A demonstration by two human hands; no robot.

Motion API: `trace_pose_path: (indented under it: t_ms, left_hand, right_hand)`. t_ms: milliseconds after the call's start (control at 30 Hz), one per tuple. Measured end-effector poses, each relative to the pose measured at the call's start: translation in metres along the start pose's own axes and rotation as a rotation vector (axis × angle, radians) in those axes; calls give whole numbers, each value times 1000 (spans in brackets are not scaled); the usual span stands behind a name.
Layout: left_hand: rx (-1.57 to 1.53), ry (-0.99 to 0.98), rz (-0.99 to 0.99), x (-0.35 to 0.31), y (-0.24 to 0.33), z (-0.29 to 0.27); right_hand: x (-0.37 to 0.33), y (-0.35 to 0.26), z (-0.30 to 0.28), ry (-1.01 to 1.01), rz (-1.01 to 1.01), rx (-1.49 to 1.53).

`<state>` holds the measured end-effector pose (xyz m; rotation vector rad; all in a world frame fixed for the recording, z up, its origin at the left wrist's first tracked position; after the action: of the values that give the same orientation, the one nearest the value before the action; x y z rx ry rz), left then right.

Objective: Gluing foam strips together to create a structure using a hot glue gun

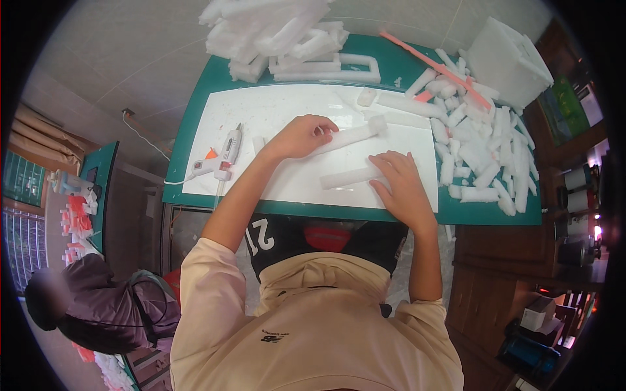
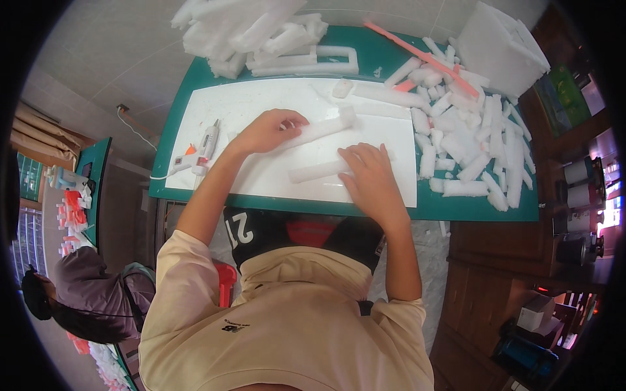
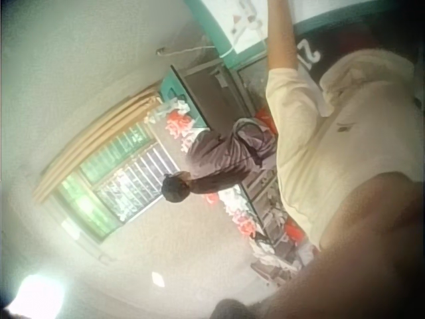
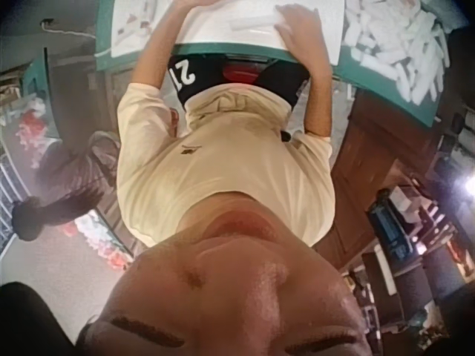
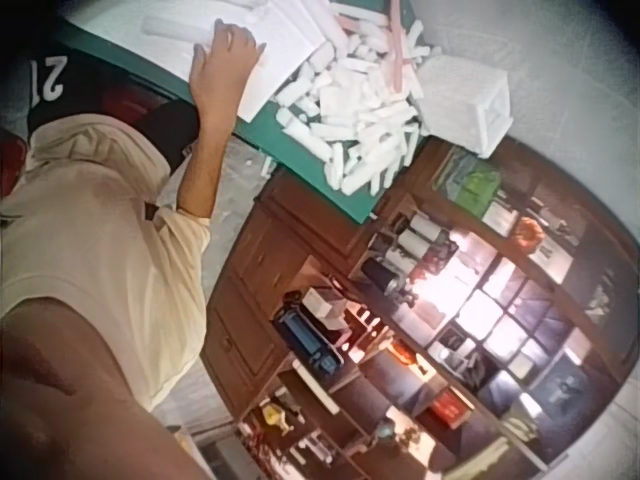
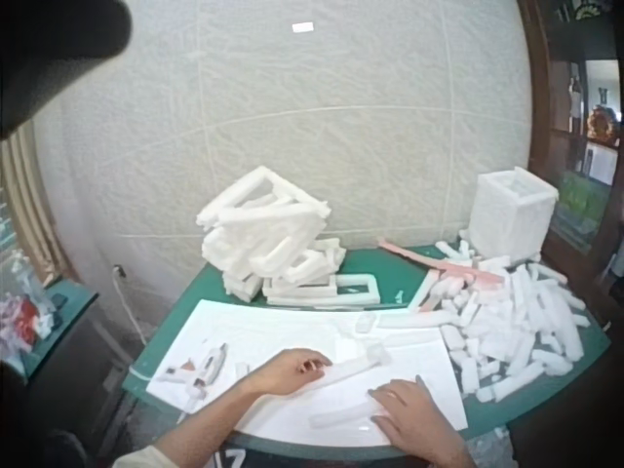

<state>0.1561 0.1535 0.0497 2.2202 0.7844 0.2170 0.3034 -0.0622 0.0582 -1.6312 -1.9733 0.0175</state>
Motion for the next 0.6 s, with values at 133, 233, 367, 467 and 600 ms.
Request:
trace_pose_path:
  t_ms: [133, 233, 367, 467, 600]
  left_hand:
    - [48, 13, -31, 1, 4, 4]
    - [47, 83, -40, -7, 5, -5]
    - [-81, 328, 40, -63, 30, -52]
    - [-193, 481, -23, -118, 26, -92]
    - [42, 652, -222, -182, -47, -134]
  right_hand:
    - [1, -3, 3, -2, -3, 8]
    - [6, -6, 6, 14, -13, 24]
    - [13, -13, 8, 36, -64, 36]
    - [20, -22, 10, 72, -46, 142]
    - [51, -40, 27, 72, -158, 181]
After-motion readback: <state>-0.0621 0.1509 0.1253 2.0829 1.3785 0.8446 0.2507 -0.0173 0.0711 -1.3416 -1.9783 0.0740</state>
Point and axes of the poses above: each hand's wrist, its own x-axis towards the middle knuckle, its own z-axis out of the palm, y = z × x, the point moved 3 cm from there along x, towards the middle knuckle, and after that the axes turned 12 degrees about -z, right-handed, at the moved point
